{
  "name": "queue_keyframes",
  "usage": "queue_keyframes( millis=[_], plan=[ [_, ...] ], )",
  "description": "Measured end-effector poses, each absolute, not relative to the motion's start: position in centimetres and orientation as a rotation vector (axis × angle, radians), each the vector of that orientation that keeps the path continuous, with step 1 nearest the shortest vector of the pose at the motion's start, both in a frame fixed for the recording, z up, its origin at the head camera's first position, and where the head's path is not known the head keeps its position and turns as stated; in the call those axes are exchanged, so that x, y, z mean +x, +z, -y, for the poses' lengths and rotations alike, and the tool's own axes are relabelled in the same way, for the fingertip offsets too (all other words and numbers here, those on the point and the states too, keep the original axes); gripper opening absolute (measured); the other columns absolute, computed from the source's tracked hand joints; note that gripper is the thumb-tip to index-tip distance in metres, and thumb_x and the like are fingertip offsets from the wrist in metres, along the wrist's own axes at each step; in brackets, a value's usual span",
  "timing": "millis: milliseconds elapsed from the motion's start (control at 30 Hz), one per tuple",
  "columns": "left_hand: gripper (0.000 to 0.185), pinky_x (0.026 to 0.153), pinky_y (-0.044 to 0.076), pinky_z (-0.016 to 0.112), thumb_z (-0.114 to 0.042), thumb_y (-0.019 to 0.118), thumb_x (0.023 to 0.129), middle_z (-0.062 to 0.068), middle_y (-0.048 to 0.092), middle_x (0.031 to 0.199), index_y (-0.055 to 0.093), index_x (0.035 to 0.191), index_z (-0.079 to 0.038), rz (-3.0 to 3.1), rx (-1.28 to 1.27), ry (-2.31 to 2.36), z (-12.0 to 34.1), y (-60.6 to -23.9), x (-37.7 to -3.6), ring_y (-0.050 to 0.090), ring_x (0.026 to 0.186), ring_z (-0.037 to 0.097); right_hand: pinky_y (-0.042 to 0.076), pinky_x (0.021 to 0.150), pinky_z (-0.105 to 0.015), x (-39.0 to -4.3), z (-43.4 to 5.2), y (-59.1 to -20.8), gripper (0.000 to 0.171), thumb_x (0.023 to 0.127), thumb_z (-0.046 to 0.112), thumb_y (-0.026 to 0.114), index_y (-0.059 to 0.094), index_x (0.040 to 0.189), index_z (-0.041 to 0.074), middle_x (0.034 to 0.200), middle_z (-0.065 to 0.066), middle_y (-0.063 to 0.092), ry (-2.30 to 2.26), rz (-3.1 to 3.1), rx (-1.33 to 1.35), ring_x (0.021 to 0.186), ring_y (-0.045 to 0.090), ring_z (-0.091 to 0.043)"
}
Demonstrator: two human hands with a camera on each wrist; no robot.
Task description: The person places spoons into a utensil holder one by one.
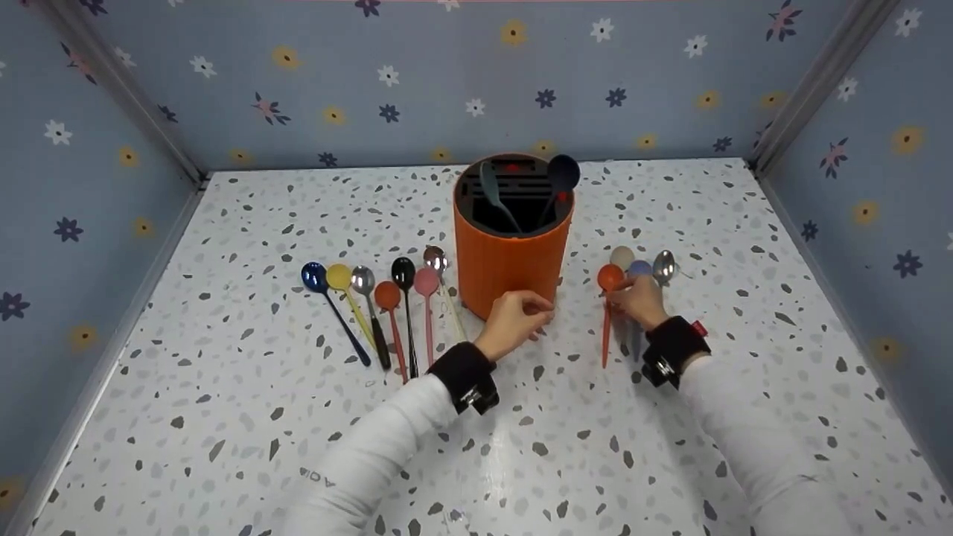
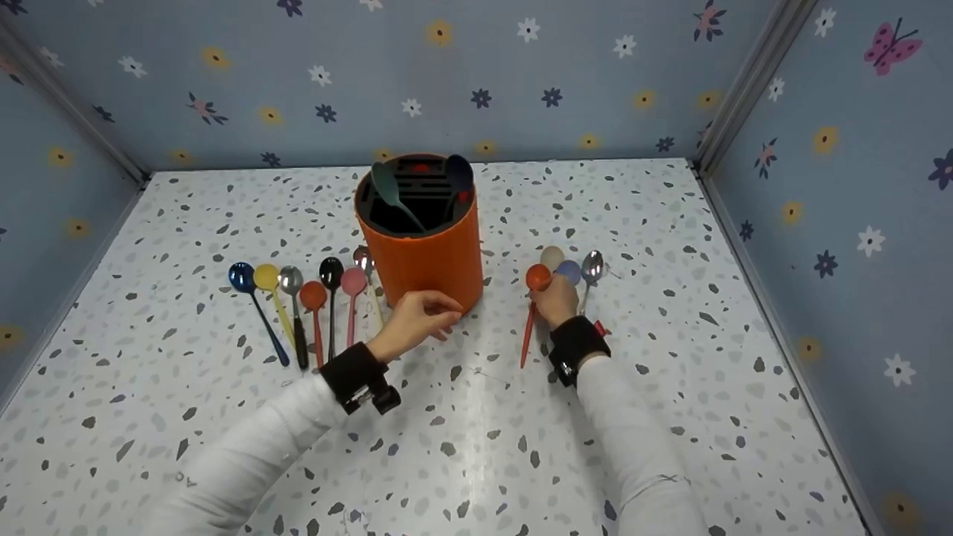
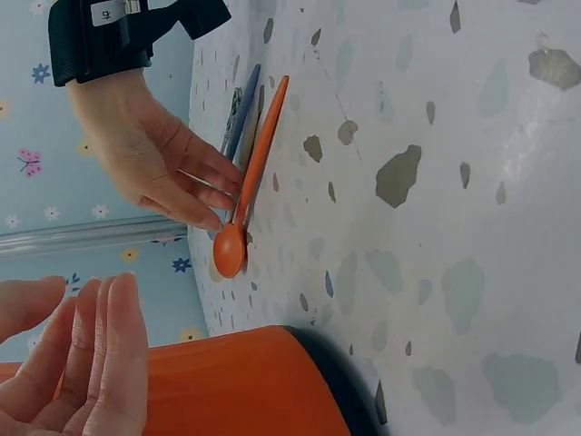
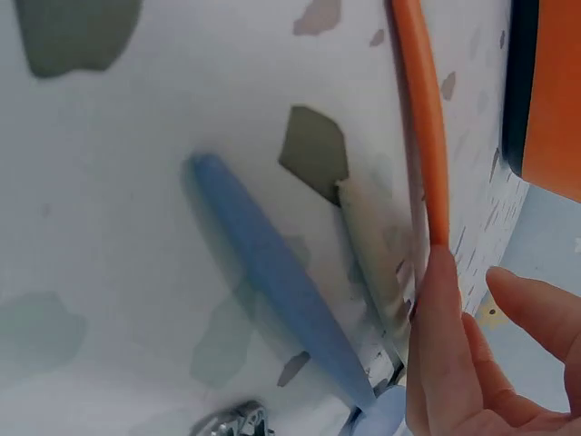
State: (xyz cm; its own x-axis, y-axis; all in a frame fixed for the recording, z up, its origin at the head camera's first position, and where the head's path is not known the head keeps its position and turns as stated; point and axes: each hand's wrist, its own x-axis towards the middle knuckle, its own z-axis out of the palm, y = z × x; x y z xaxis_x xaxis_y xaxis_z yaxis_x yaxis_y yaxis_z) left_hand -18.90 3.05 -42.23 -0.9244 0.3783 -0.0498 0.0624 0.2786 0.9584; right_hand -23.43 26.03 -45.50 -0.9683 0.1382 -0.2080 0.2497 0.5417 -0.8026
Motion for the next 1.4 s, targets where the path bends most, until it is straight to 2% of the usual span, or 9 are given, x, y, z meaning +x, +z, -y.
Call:
queue_keyframes(
  millis=[167, 300, 433, 600, 767, 933, 1133, 1400],
  plan=[
    [0.018, 0.056, 0.054, 0.025, -0.004, 0.059, 0.083, 0.013, 0.063, 0.084, 0.063, 0.097, 0.005, -2.249, 0.366, 1.667, -3.0, -43.1, -18.8, 0.061, 0.069, 0.026, 0.054, 0.053, -0.023, -23.4, -25.7, -46.0, 0.026, 0.079, 0.0, 0.06, 0.051, 0.097, -0.016, 0.071, -0.01, 0.056, -1.402, -2.685, 0.349, 0.051, 0.056, -0.007],
    [0.016, 0.054, 0.054, 0.025, -0.005, 0.059, 0.082, 0.011, 0.064, 0.079, 0.064, 0.095, 0.003, -2.257, 0.334, 1.647, -3.1, -43.8, -18.7, 0.06, 0.063, 0.021, 0.049, 0.052, -0.019, -23.2, -25.5, -46.2, 0.023, 0.077, 0.002, 0.062, 0.055, 0.093, -0.012, 0.078, -0.018, 0.06, -1.249, -2.81, 0.319, 0.053, 0.053, -0.008],
    [0.016, 0.054, 0.054, 0.026, -0.006, 0.06, 0.082, 0.01, 0.064, 0.077, 0.064, 0.095, 0.002, -2.261, 0.302, 1.625, -3.2, -44.3, -18.5, 0.06, 0.061, 0.02, 0.044, 0.051, -0.017, -23.2, -25.3, -46.3, 0.021, 0.077, 0.005, 0.063, 0.059, 0.091, -0.009, 0.084, -0.02, 0.062, -1.164, -2.834, 0.339, 0.057, 0.054, -0.012],
    [0.018, 0.053, 0.053, 0.024, -0.006, 0.06, 0.082, 0.008, 0.063, 0.076, 0.064, 0.097, 0.003, -2.259, 0.291, 1.602, -3.2, -44.7, -18.4, 0.06, 0.061, 0.02, 0.043, 0.045, -0.016, -23.4, -25.1, -46.3, 0.019, 0.076, 0.005, 0.064, 0.061, 0.086, -0.01, 0.074, -0.018, 0.064, -1.177, -2.794, 0.334, 0.051, 0.054, -0.011],
    [0.018, 0.052, 0.053, 0.025, -0.005, 0.06, 0.082, 0.01, 0.063, 0.075, 0.064, 0.097, 0.005, -2.254, 0.303, 1.609, -3.2, -45.1, -18.4, 0.061, 0.064, 0.027, 0.042, 0.043, -0.016, -23.6, -25.2, -46.3, 0.02, 0.075, 0.006, 0.065, 0.061, 0.084, -0.012, 0.064, -0.011, 0.063, -1.208, -2.743, 0.321, 0.047, 0.052, -0.006],
    [0.016, 0.053, 0.054, 0.027, -0.005, 0.059, 0.082, 0.012, 0.063, 0.074, 0.065, 0.095, 0.004, -2.238, 0.275, 1.609, -3.3, -45.5, -18.4, 0.062, 0.065, 0.028, 0.052, 0.05, -0.02, -23.7, -25.2, -46.3, 0.025, 0.078, 0.005, 0.063, 0.058, 0.093, -0.014, 0.059, -0.003, 0.061, -1.424, -2.499, 0.368, 0.049, 0.057, -0.007],
    [0.014, 0.053, 0.054, 0.031, -0.005, 0.059, 0.081, 0.013, 0.063, 0.073, 0.066, 0.092, 0.002, -2.237, 0.259, 1.592, -3.6, -46.0, -18.2, 0.062, 0.066, 0.029, 0.055, 0.06, -0.025, -23.2, -25.1, -46.1, 0.03, 0.081, 0.004, 0.06, 0.055, 0.102, -0.016, 0.061, -0.003, 0.063, -1.643, -2.204, 0.45, 0.054, 0.061, -0.011],
    [0.015, 0.055, 0.055, 0.035, -0.002, 0.059, 0.08, 0.024, 0.063, 0.079, 0.065, 0.093, 0.005, -2.152, 0.242, 1.635, -4.4, -46.7, -18.1, 0.062, 0.068, 0.035, 0.055, 0.067, -0.027, -22.3, -24.5, -45.9, 0.024, 0.082, 0.008, 0.061, 0.056, 0.099, -0.008, 0.068, -0.004, 0.064, -1.773, -1.953, 0.502, 0.059, 0.062, -0.013]
  ],
)
